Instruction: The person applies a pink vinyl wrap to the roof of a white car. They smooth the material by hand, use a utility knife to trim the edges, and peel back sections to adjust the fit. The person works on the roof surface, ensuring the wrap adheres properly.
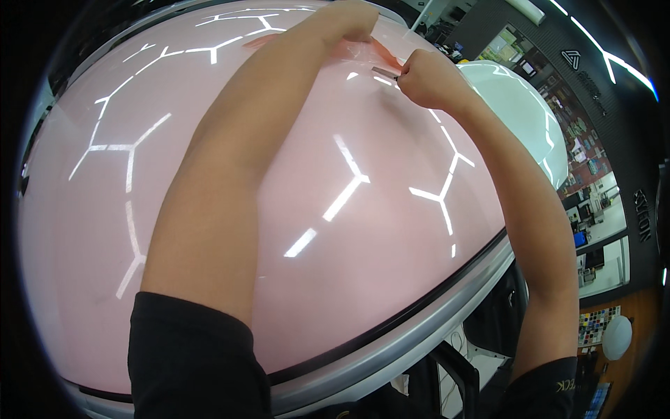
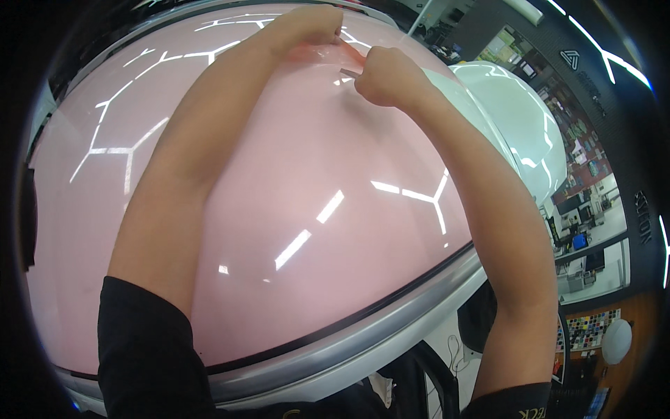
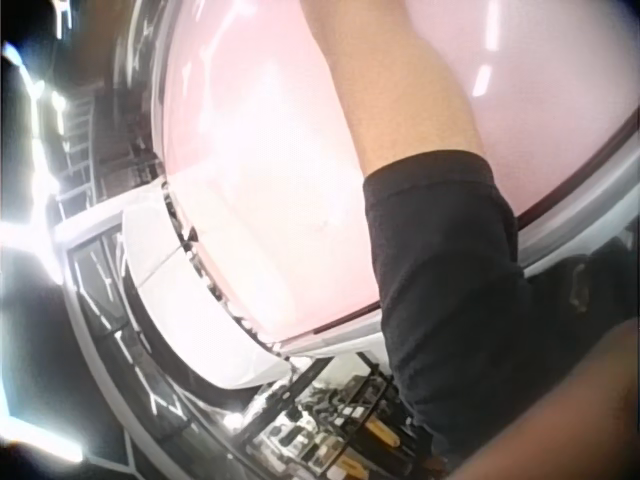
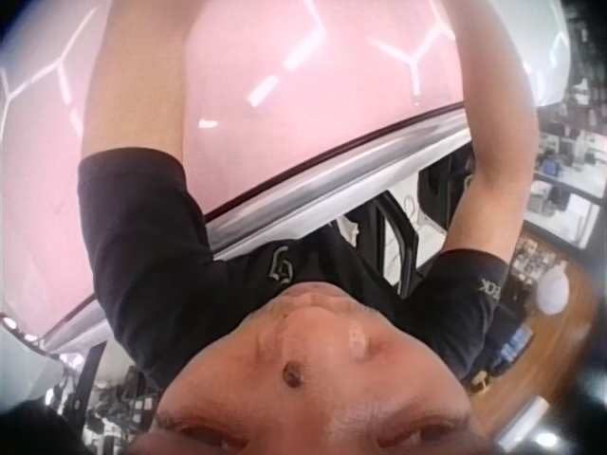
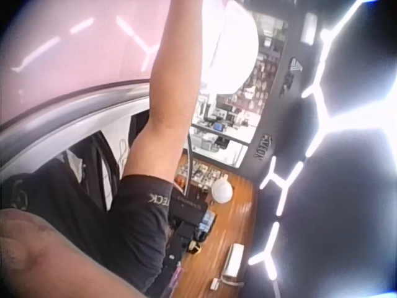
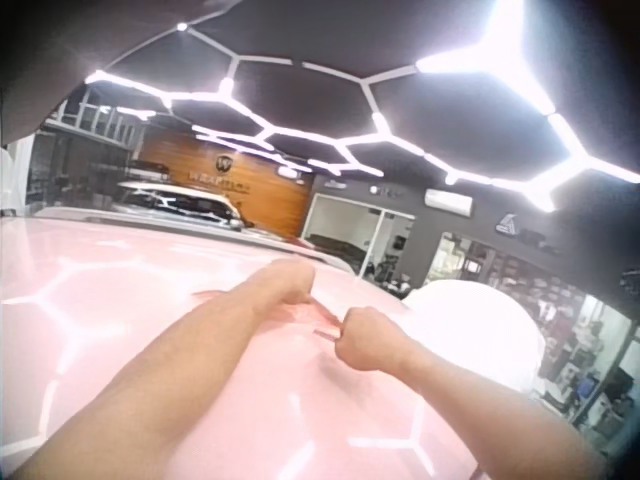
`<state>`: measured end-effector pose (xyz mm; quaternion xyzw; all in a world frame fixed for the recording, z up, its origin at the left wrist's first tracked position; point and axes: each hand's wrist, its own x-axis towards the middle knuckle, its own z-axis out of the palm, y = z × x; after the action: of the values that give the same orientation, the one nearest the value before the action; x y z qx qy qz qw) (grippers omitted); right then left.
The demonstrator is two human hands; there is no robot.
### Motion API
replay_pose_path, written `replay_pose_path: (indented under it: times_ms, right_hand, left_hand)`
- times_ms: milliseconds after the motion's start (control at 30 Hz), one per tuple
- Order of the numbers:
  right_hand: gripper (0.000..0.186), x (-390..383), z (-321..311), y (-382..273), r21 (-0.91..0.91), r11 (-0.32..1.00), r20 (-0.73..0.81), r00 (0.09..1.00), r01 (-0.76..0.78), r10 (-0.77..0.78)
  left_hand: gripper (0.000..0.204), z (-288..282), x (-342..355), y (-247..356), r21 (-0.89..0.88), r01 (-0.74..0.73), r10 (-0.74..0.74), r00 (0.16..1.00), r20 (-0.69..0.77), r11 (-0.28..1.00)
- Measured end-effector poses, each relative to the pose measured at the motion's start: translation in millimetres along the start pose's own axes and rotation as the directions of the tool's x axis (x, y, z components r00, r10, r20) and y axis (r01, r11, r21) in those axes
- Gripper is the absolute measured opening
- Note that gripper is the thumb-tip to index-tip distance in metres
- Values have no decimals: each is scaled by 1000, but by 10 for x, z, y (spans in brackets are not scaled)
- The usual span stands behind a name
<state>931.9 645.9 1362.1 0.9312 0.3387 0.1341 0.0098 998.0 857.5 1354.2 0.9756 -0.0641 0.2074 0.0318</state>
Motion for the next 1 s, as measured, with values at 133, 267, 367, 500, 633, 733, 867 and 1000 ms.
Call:
replay_pose_path:
  times_ms: [133,267,367,500,633,733,867,1000]
  right_hand:
    - [24,-280,-148,147,18,999,116,992,-44,42]
    - [23,-922,-457,159,22,998,220,974,-55,49]
    - [22,-1413,-770,77,9,985,390,908,-170,153]
    - [21,-2037,-1022,156,69,980,434,890,-188,141]
    - [19,-2449,-1187,258,58,984,511,852,-167,114]
    - [17,-2526,-1284,288,-40,991,604,787,-126,124]
    - [17,-2452,-1302,319,-143,989,636,769,25,72]
    - [19,-2280,-1328,216,-217,975,721,679,35,136]
  left_hand:
    - [26,-13,-47,36,-29,-2,1,1000,-10,1000]
    - [26,-18,-55,56,-42,5,-6,1000,-16,999]
    - [27,-64,-147,98,-69,18,-16,1000,18,997]
    - [26,-102,-216,135,-70,-14,16,1000,23,997]
    - [24,-125,-235,43,-34,-53,53,999,-5,998]
    - [25,20,-150,55,-25,-57,59,996,64,998]
    - [21,76,-225,57,-82,-44,45,999,19,996]
    - [20,61,-260,160,-102,-40,44,998,38,994]
